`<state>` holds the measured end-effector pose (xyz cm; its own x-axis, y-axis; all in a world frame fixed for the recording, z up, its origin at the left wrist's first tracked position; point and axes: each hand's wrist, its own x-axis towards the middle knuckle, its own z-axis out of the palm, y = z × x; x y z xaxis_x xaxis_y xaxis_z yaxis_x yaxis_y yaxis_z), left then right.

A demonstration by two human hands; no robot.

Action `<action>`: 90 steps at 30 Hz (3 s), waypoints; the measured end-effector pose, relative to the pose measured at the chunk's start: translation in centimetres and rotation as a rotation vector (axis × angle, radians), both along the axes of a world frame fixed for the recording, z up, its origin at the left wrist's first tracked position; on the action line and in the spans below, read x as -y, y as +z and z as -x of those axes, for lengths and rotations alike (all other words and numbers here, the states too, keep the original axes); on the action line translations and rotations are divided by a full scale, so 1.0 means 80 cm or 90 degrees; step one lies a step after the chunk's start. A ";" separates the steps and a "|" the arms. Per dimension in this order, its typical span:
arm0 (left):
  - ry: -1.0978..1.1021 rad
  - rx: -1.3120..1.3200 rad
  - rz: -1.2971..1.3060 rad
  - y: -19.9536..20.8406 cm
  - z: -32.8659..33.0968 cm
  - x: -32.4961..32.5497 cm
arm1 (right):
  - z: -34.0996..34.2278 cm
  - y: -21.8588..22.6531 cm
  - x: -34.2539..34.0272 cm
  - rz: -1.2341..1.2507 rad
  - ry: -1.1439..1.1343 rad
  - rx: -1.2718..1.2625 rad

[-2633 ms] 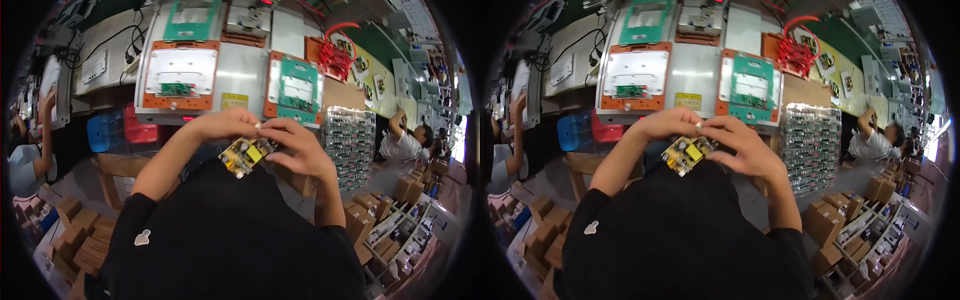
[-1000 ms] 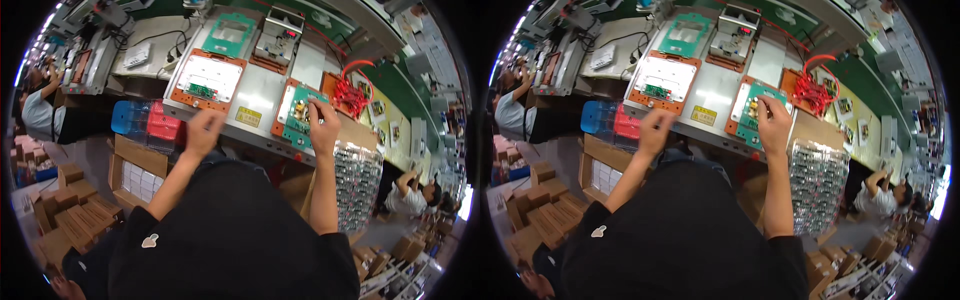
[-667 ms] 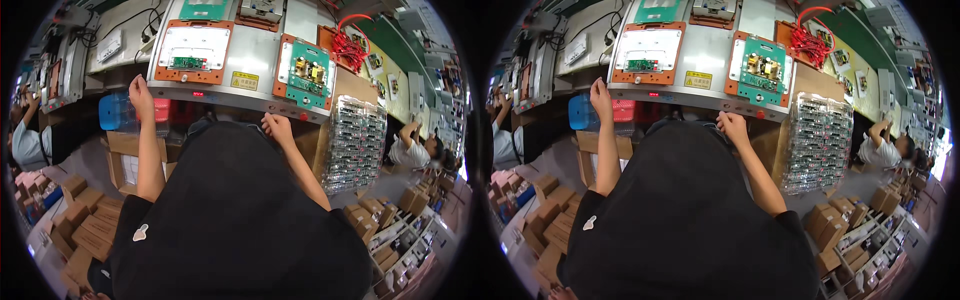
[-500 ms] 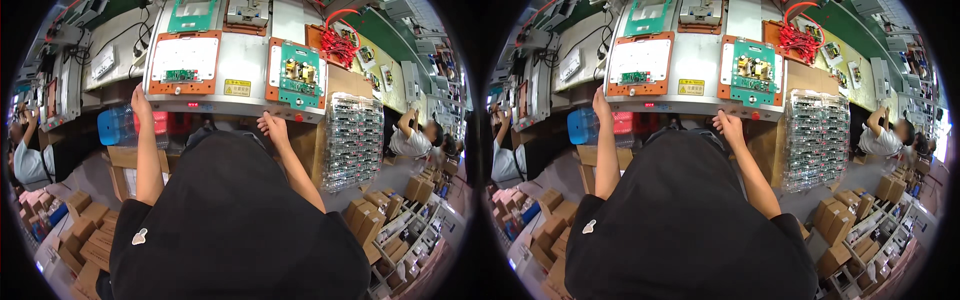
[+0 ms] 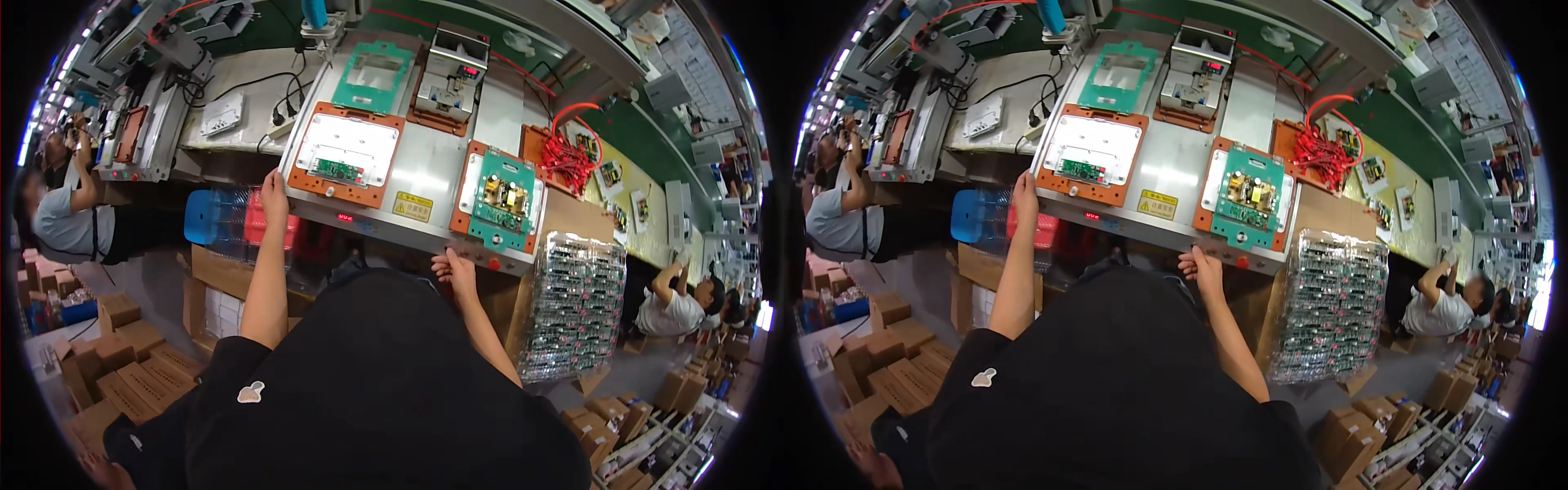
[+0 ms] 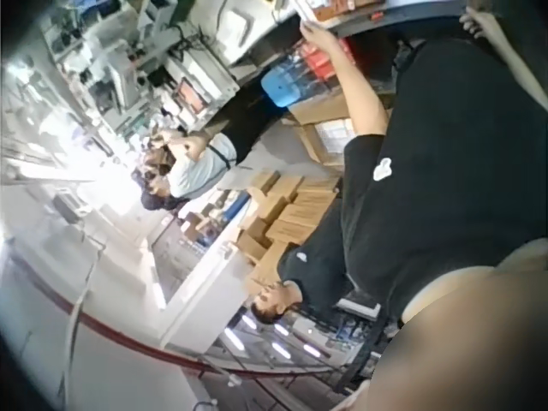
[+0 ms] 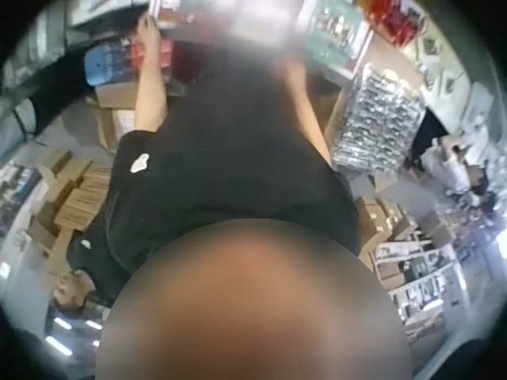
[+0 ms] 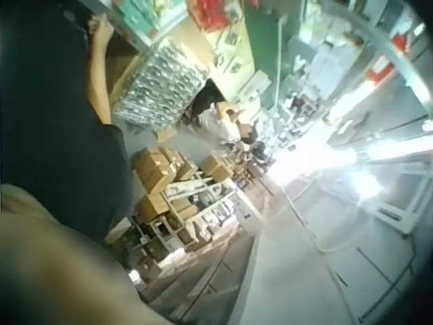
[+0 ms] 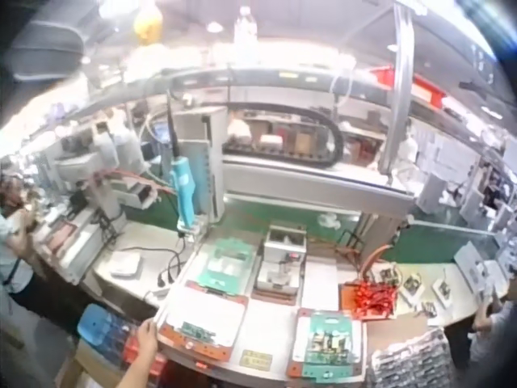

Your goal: The worker is testing and assembling printed circuit boards at a factory workstation.

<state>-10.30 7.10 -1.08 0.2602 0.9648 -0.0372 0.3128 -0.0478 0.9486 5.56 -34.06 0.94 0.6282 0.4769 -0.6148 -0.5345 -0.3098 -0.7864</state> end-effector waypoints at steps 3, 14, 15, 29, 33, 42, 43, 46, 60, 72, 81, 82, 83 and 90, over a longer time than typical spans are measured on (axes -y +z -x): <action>-0.044 -0.008 -0.066 -0.011 -0.007 -0.007 | -0.008 0.000 0.001 -0.003 0.008 0.001; -0.038 -0.029 -0.075 -0.002 -0.018 0.000 | -0.012 0.000 -0.006 0.032 -0.002 0.060; -0.037 -0.030 -0.075 -0.006 -0.016 -0.002 | -0.011 0.000 -0.005 0.032 -0.001 0.059; -0.021 -0.041 -0.105 -0.012 0.003 -0.024 | 0.004 0.000 -0.015 -0.030 0.005 0.081; -0.038 -0.032 -0.076 -0.013 0.005 -0.025 | -0.002 -0.006 -0.008 -0.014 0.037 0.109; -0.243 0.077 -0.289 0.155 -0.216 -0.070 | -0.007 -0.001 0.030 -0.005 0.200 0.123; -0.244 0.018 -0.252 0.147 -0.252 -0.082 | -0.004 0.006 0.028 0.014 0.215 0.138; -0.289 -0.023 -0.086 0.117 -0.318 -0.103 | 0.013 0.024 0.023 0.041 0.193 0.186; -0.564 0.139 -0.062 0.203 -0.157 0.004 | 0.038 0.216 -0.084 0.051 0.076 0.629; -0.330 0.078 -0.339 0.175 -0.066 0.084 | -0.011 0.224 -0.141 0.011 0.217 0.795; -0.143 0.197 0.007 0.141 0.004 0.143 | 0.045 0.122 -0.013 0.154 0.138 0.197; -0.141 0.183 0.017 0.140 0.009 0.144 | 0.045 0.098 0.005 0.129 0.046 0.141; -0.160 0.177 0.048 0.138 0.010 0.146 | 0.040 0.085 0.015 0.094 -0.051 0.082; -0.176 0.148 0.077 0.127 0.007 0.149 | 0.023 0.057 0.000 0.091 -0.090 0.101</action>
<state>-10.90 -4.79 9.11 0.5250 0.8492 -0.0566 0.0802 0.0168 0.9966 3.71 -34.07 5.47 0.7768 0.2923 -0.5578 -0.4537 -0.3545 -0.8176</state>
